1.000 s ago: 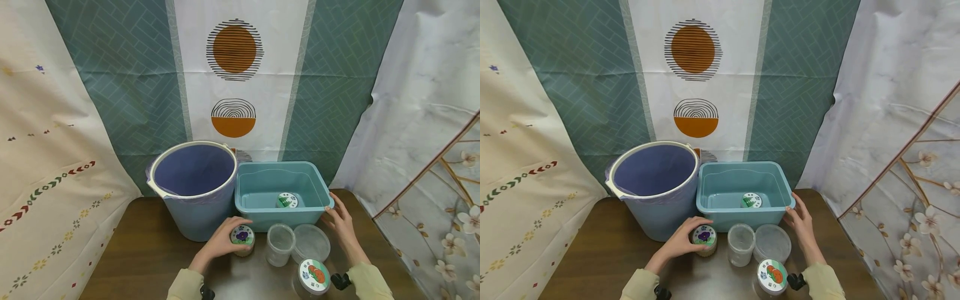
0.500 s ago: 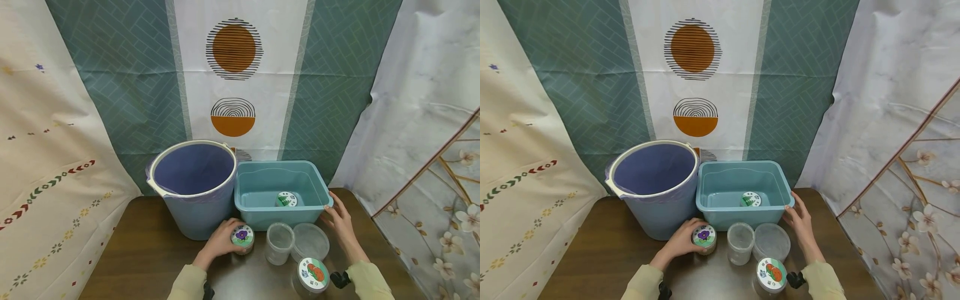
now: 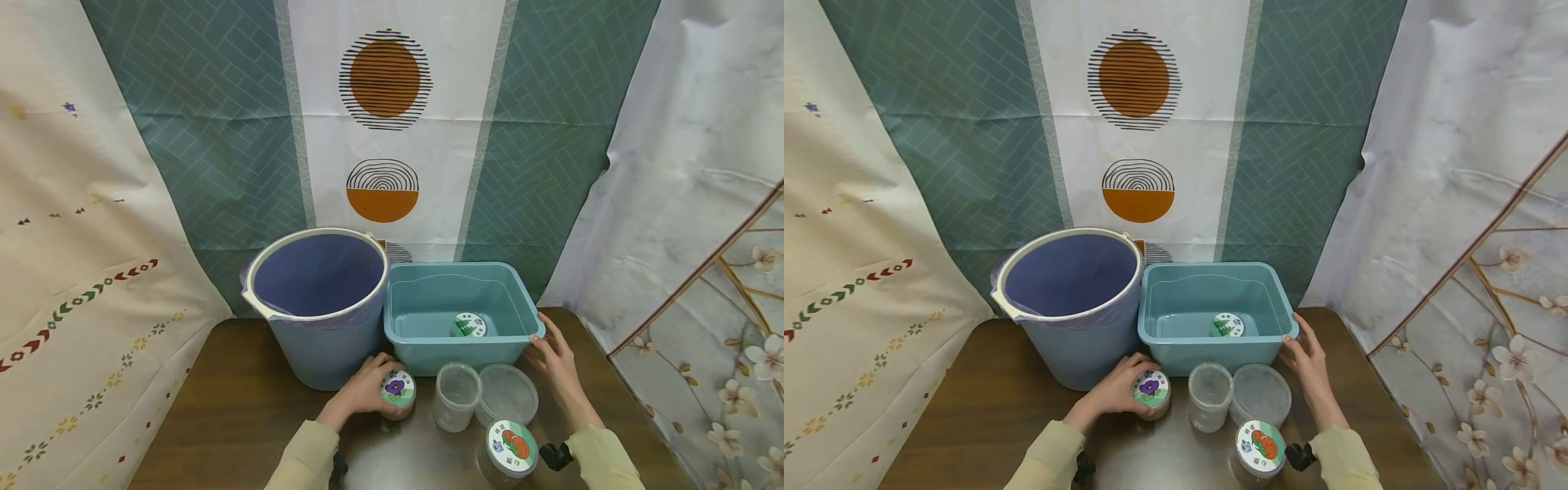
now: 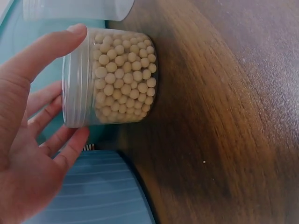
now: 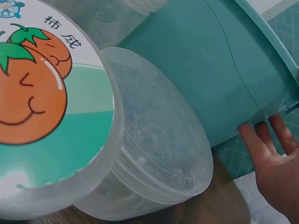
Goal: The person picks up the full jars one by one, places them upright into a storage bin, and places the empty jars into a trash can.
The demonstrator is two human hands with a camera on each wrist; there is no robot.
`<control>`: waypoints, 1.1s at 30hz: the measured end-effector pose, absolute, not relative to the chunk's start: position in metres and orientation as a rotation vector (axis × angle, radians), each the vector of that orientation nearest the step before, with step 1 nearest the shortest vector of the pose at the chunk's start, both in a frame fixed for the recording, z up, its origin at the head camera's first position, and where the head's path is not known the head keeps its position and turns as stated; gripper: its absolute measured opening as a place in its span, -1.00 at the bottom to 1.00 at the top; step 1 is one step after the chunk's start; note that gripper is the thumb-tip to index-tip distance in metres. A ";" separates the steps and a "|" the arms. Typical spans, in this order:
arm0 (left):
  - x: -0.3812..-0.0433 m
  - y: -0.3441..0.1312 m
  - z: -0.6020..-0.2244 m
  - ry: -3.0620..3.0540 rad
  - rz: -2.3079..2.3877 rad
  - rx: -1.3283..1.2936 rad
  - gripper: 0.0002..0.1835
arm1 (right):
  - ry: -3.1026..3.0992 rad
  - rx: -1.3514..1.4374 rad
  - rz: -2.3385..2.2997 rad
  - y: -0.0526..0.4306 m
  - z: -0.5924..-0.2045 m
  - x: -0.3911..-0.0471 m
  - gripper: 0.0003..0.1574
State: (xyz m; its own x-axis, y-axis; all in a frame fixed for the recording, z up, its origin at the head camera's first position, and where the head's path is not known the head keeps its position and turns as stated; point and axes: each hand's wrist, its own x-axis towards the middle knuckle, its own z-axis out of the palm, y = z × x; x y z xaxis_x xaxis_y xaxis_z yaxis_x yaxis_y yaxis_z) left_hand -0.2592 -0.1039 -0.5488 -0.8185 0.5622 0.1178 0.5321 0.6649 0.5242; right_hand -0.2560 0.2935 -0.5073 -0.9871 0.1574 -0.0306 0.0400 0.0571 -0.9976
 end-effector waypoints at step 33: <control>-0.258 -0.099 -0.458 2.530 0.512 1.191 -0.16 | -2.201 -0.198 2.133 0.296 -0.506 -0.256 -0.19</control>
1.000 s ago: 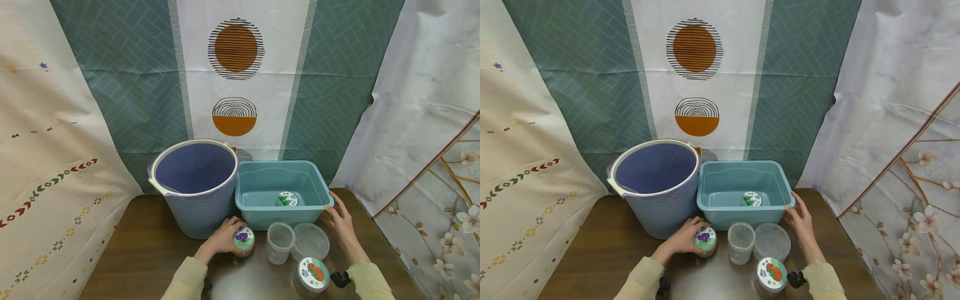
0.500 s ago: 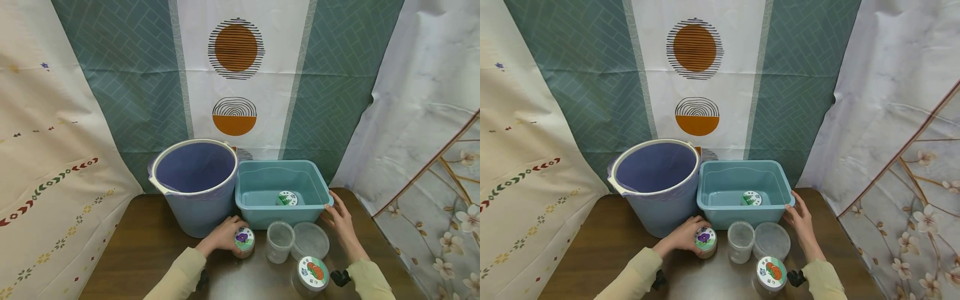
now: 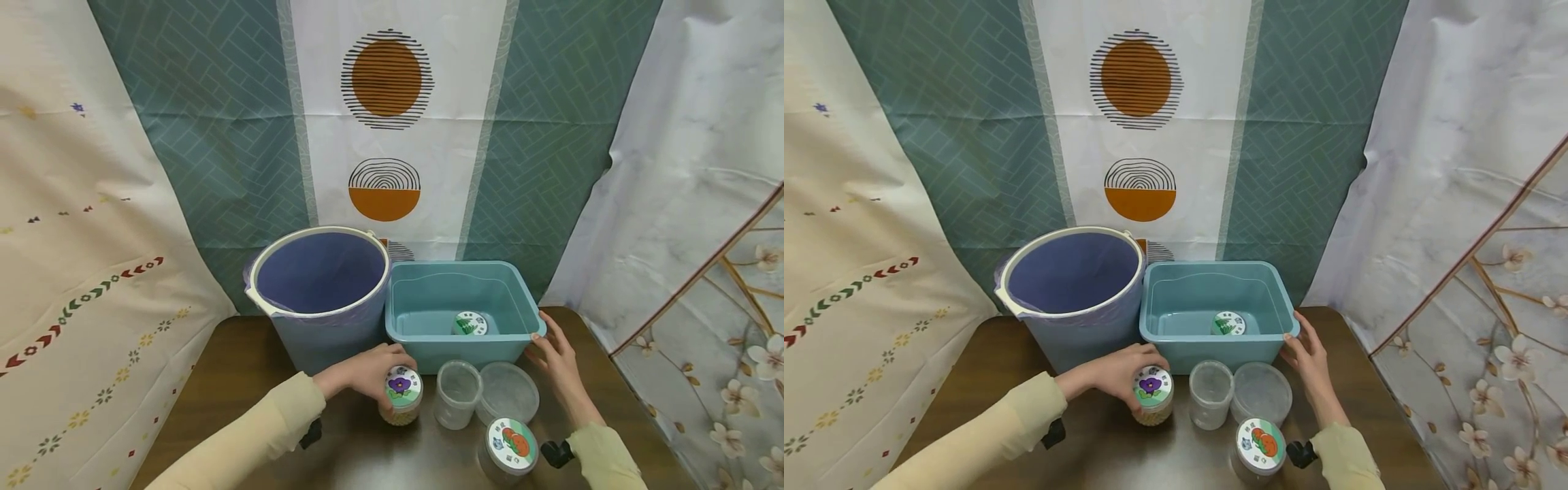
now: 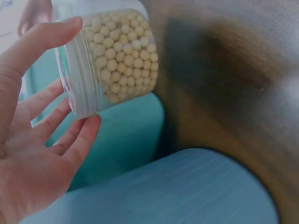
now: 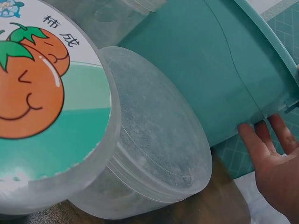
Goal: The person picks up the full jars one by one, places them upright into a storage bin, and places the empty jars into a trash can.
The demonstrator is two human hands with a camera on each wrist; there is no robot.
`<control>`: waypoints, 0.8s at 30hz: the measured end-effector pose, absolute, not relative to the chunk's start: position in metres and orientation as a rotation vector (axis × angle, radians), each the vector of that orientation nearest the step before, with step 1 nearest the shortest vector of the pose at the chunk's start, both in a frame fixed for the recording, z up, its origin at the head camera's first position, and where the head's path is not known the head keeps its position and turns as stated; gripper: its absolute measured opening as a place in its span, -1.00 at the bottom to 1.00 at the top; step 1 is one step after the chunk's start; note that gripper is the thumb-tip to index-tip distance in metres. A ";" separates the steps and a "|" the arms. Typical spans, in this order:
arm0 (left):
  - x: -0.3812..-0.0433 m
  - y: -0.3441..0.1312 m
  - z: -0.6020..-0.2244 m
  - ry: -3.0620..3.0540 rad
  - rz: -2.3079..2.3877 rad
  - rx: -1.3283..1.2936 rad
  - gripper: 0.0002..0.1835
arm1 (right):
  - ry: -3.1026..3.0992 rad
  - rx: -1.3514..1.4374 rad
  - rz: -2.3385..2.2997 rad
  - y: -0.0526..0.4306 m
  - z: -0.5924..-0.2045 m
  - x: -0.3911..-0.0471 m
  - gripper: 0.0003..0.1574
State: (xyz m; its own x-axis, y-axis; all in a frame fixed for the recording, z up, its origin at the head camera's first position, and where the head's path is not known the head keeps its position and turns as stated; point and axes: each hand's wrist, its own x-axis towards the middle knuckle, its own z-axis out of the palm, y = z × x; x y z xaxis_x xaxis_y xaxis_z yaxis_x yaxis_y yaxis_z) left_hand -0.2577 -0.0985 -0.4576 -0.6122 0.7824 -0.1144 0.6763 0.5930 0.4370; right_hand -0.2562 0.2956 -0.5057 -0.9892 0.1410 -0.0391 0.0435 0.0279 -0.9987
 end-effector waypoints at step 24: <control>-0.290 -0.062 -0.329 2.348 0.222 1.309 -0.18 | -2.180 -0.162 2.143 0.295 -0.507 -0.255 -0.21</control>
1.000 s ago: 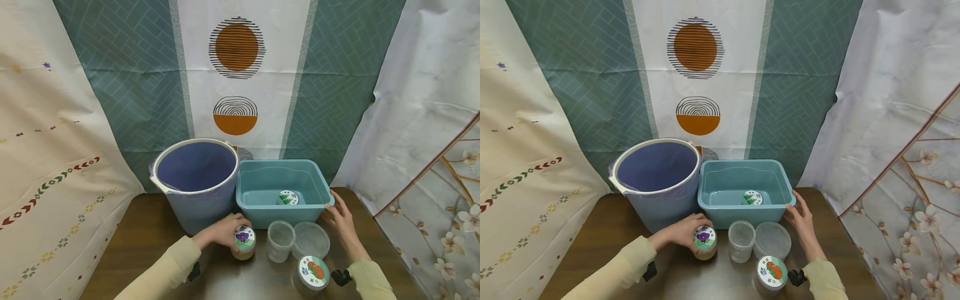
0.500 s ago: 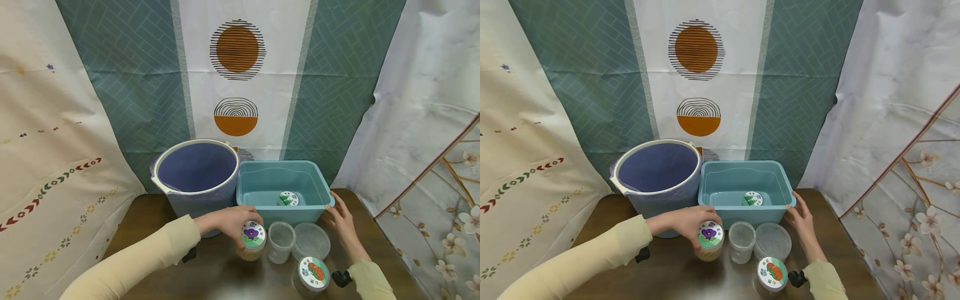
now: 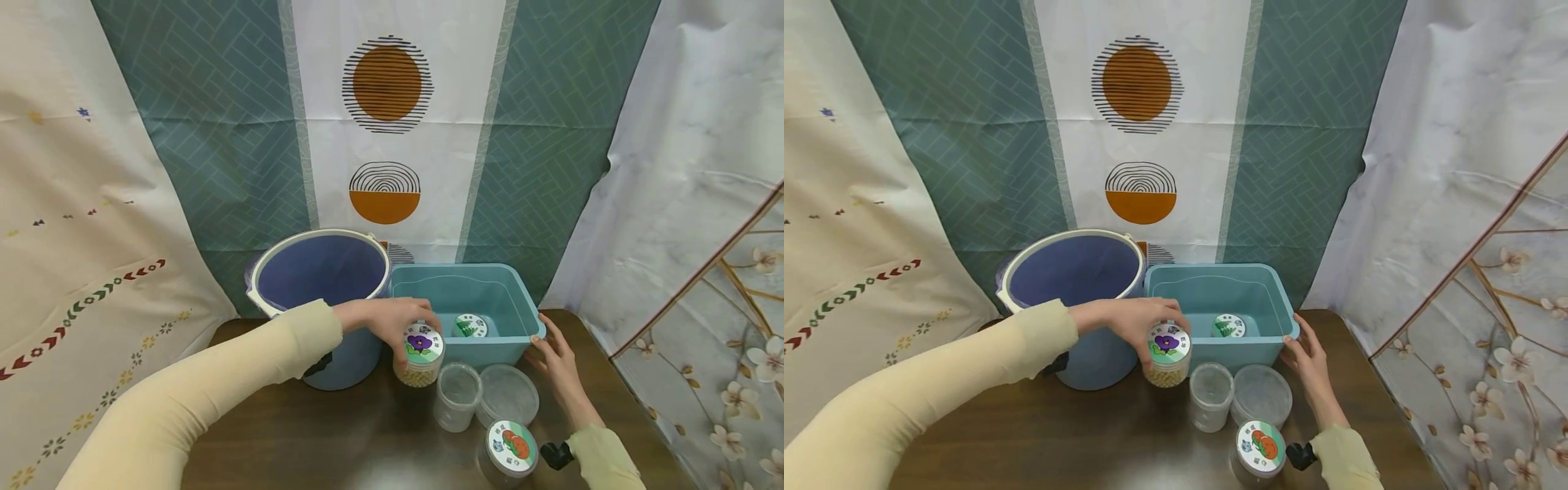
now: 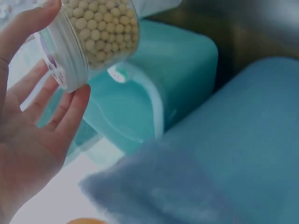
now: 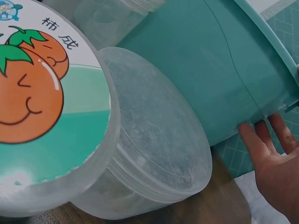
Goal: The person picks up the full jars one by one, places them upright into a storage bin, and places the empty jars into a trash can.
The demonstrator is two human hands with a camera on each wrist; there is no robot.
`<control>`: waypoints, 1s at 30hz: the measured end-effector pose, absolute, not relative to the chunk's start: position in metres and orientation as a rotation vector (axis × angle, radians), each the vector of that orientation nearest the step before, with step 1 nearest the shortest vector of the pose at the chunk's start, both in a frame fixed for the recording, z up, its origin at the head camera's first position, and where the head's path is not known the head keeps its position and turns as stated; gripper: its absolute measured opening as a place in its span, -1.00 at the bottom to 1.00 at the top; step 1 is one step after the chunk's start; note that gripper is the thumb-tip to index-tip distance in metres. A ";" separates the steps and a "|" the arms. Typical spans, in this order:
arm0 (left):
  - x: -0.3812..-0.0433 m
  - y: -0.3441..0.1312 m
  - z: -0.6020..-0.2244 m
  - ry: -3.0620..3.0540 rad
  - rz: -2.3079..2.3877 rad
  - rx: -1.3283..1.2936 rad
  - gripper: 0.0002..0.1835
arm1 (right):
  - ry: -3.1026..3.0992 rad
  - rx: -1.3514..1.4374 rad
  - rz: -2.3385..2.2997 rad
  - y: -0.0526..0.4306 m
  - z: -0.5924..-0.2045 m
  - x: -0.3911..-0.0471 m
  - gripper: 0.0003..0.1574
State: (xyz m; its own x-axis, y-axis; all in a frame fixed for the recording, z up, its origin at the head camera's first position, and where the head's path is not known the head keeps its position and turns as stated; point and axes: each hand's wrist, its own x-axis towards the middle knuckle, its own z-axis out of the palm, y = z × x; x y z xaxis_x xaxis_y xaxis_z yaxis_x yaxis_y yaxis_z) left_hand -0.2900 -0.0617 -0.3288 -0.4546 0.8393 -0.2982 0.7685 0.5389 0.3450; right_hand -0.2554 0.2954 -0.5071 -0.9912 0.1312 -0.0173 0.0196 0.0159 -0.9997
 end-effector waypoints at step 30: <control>-0.377 -0.021 -0.285 2.505 0.262 1.114 -0.14 | -2.199 -0.193 2.113 0.294 -0.505 -0.254 -0.22</control>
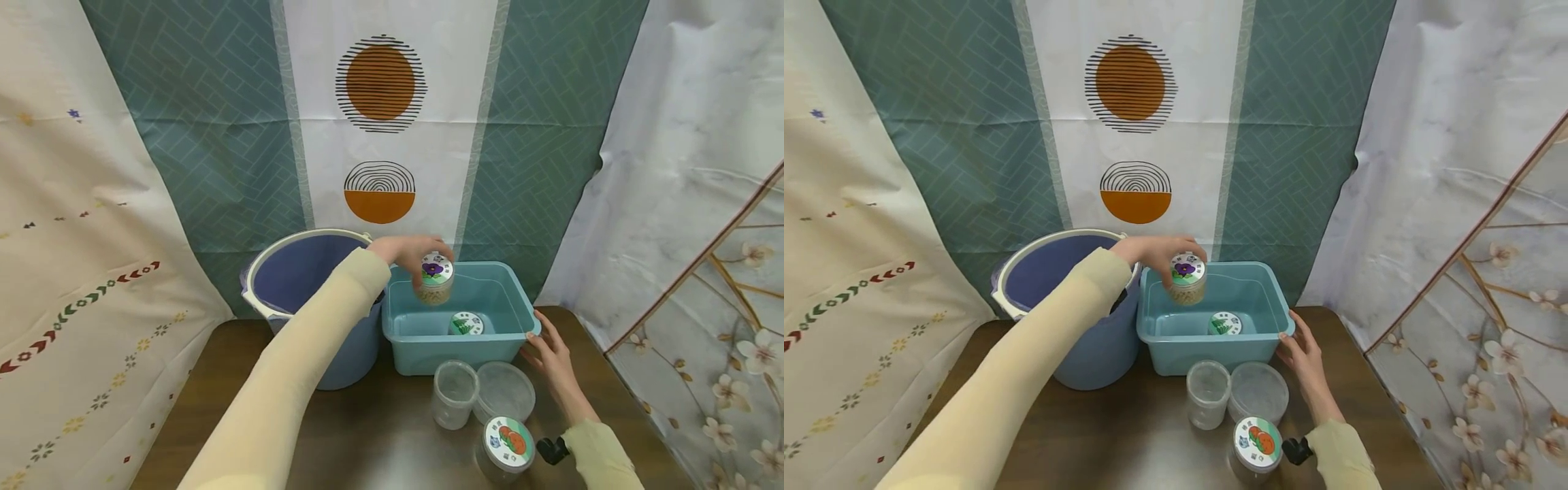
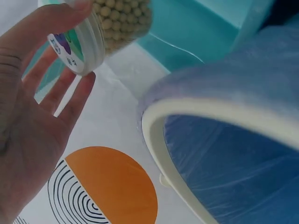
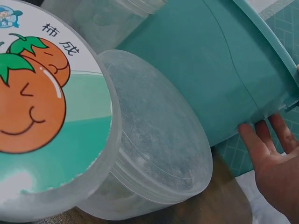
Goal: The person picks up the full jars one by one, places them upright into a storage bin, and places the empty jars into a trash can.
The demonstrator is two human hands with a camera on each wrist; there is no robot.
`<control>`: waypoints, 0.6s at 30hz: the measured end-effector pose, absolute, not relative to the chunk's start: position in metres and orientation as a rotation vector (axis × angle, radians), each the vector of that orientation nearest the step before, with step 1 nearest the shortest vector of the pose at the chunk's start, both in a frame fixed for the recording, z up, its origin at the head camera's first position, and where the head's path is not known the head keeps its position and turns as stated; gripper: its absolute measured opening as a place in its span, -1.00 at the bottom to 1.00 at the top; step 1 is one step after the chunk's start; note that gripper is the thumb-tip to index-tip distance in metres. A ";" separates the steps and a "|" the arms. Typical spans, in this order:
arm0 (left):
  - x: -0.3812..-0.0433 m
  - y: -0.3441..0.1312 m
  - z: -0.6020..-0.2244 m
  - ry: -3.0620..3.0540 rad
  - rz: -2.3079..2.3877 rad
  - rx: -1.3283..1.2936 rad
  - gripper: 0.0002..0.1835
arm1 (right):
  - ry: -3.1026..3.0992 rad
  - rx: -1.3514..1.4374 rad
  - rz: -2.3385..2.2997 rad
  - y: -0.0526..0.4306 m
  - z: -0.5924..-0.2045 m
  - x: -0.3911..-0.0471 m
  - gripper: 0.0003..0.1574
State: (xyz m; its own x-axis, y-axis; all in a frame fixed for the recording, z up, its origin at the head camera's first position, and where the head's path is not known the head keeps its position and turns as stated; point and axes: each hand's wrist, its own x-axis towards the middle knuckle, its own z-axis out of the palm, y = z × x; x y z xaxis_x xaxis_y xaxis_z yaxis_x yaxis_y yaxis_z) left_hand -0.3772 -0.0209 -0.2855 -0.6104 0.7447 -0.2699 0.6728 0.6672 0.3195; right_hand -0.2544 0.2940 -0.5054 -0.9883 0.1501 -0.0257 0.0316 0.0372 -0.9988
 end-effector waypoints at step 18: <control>-0.380 -0.018 -0.300 2.555 0.229 1.050 -0.17 | -2.219 -0.185 2.107 0.293 -0.505 -0.254 -0.22</control>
State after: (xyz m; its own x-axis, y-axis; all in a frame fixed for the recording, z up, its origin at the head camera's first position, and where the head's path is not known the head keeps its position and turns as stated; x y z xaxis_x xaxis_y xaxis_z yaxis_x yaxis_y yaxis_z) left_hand -0.3804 -0.0180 -0.2996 -0.6552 0.7048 -0.2721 0.6451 0.7094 0.2840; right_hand -0.2538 0.2935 -0.5052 -0.9898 0.1394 -0.0277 0.0349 0.0497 -0.9982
